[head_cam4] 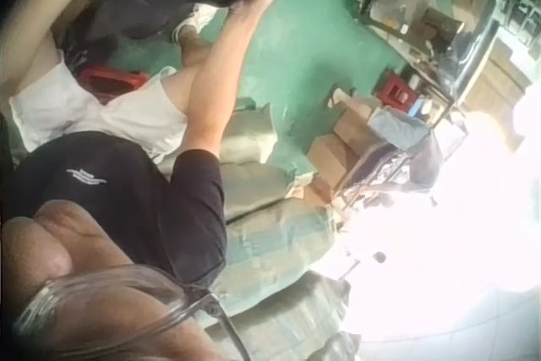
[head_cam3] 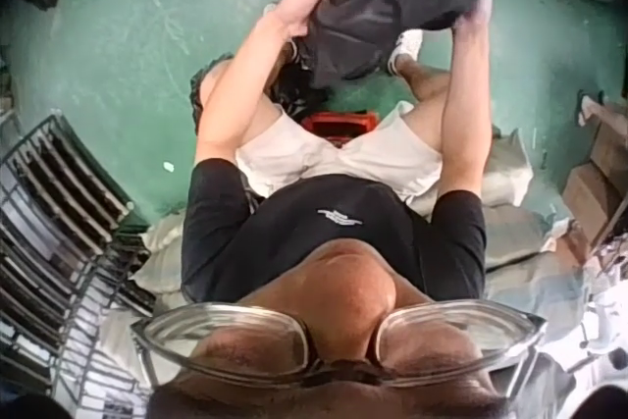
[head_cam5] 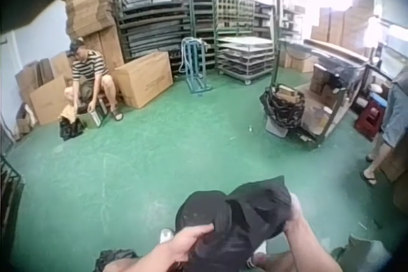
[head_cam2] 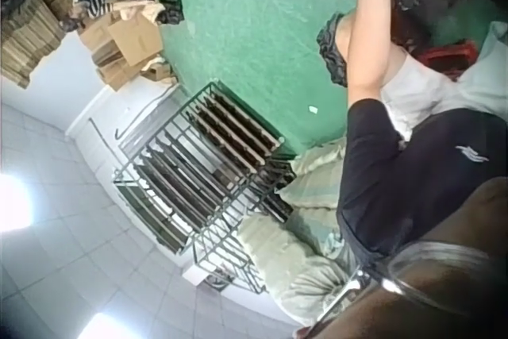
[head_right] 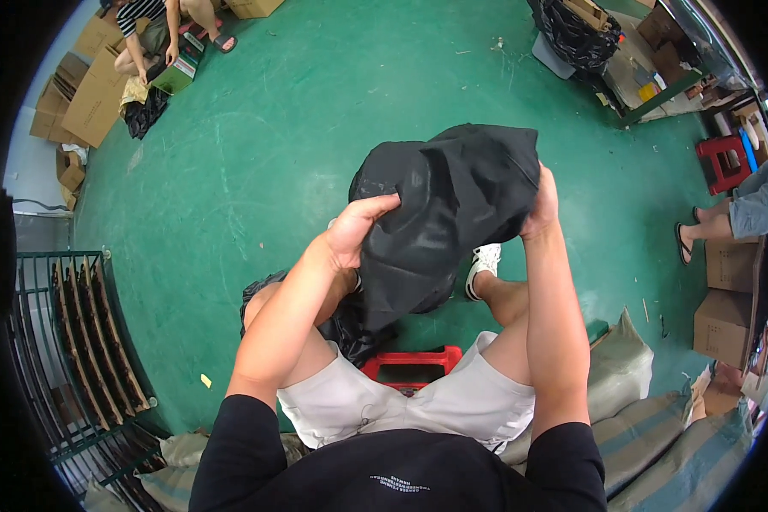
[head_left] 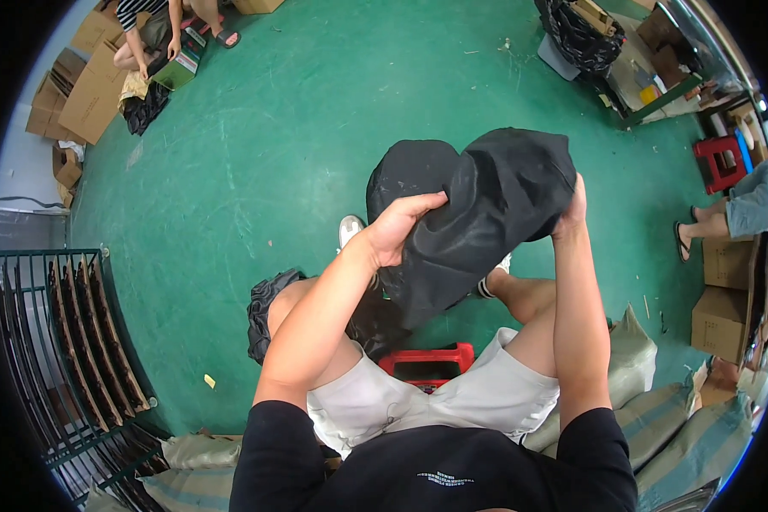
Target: Inspecting and folding black elasticized fabric covers in an industrial setting.
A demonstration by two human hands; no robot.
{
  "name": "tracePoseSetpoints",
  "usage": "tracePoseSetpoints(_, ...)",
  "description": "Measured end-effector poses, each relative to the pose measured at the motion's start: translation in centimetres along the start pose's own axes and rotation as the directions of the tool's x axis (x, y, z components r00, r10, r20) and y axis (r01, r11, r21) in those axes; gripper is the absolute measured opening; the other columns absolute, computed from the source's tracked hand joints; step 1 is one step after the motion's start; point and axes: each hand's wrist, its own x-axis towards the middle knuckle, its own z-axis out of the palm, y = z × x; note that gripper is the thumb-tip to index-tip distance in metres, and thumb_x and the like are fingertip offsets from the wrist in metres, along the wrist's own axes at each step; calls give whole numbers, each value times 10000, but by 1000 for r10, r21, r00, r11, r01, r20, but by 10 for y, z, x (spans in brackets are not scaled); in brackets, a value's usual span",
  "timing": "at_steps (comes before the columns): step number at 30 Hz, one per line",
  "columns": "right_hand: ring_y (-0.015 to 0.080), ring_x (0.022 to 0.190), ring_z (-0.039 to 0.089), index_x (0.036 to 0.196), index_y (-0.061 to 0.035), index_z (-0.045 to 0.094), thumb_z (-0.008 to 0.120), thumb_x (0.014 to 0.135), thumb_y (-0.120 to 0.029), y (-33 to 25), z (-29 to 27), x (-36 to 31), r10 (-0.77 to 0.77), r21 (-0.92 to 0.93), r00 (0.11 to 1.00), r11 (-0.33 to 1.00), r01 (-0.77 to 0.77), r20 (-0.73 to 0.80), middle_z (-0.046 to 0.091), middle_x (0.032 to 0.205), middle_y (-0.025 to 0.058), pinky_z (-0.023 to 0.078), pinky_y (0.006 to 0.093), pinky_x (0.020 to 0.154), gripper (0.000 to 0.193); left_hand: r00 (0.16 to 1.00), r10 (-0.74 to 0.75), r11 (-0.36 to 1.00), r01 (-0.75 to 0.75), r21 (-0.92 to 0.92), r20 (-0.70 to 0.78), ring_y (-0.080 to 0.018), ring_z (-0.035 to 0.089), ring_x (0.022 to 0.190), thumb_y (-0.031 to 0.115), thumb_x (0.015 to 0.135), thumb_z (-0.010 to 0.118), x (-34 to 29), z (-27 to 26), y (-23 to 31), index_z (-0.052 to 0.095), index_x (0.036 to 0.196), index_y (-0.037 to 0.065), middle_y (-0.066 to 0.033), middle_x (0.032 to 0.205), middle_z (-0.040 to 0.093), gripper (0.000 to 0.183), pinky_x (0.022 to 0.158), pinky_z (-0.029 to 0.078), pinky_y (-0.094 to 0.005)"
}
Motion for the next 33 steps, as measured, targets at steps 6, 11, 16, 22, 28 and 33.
tracePoseSetpoints(6,311,969,670,1131,64,596,360,1012,-228,-9,-26,17,125,-14,948,991,-134,-292,677,1094,208,535,424,938,393,996,47,995,-53,-82,-77,-254,629,1131,401,992,499,-5,-2,3,554,1302,-2,-149,1232,645,512,988,498,-404)
tracePoseSetpoints(11,338,1089,631,1225,78,560,403,1013,-282,11,38,19,22,-68,901,996,-56,-434,633,1204,229,481,436,1011,447,867,492,852,-461,-247,77,-296,592,1183,247,969,564,-20,13,25,251,1496,-2,-198,1417,478,661,998,490,-399)
tracePoseSetpoints(16,348,1184,581,1323,80,492,407,1014,-397,8,28,17,44,-122,972,990,-74,-231,579,1304,231,429,445,1067,574,905,376,923,-347,169,-196,-277,593,1172,-142,759,629,-11,-15,30,124,1529,5,-232,1352,487,932,997,500,-367)
tracePoseSetpoints(22,343,1209,561,1367,24,456,479,977,-449,26,46,20,60,-121,964,988,-94,-259,550,1350,195,437,479,1049,614,828,529,806,-558,-196,-184,-290,639,1093,-97,850,541,-8,-18,29,456,1345,-40,-185,1216,614,505,980,528,-436)
tracePoseSetpoints(28,270,1262,506,1334,-61,502,673,839,-197,53,25,20,108,-506,959,831,-231,-261,549,1357,110,375,483,1077,541,775,589,747,-631,-209,-230,-325,642,1078,-2,885,575,-3,-34,37,501,1271,-49,-200,1188,628,395,996,512,-462)
tracePoseSetpoints(33,252,1240,541,1401,-40,419,657,797,-59,41,23,25,11,-553,993,830,-74,-118,527,1380,118,424,362,1057,649,724,647,685,-689,-237,-237,-307,651,1059,-40,914,539,6,-40,38,485,1264,-52,-192,1146,632,354,967,534,-458)
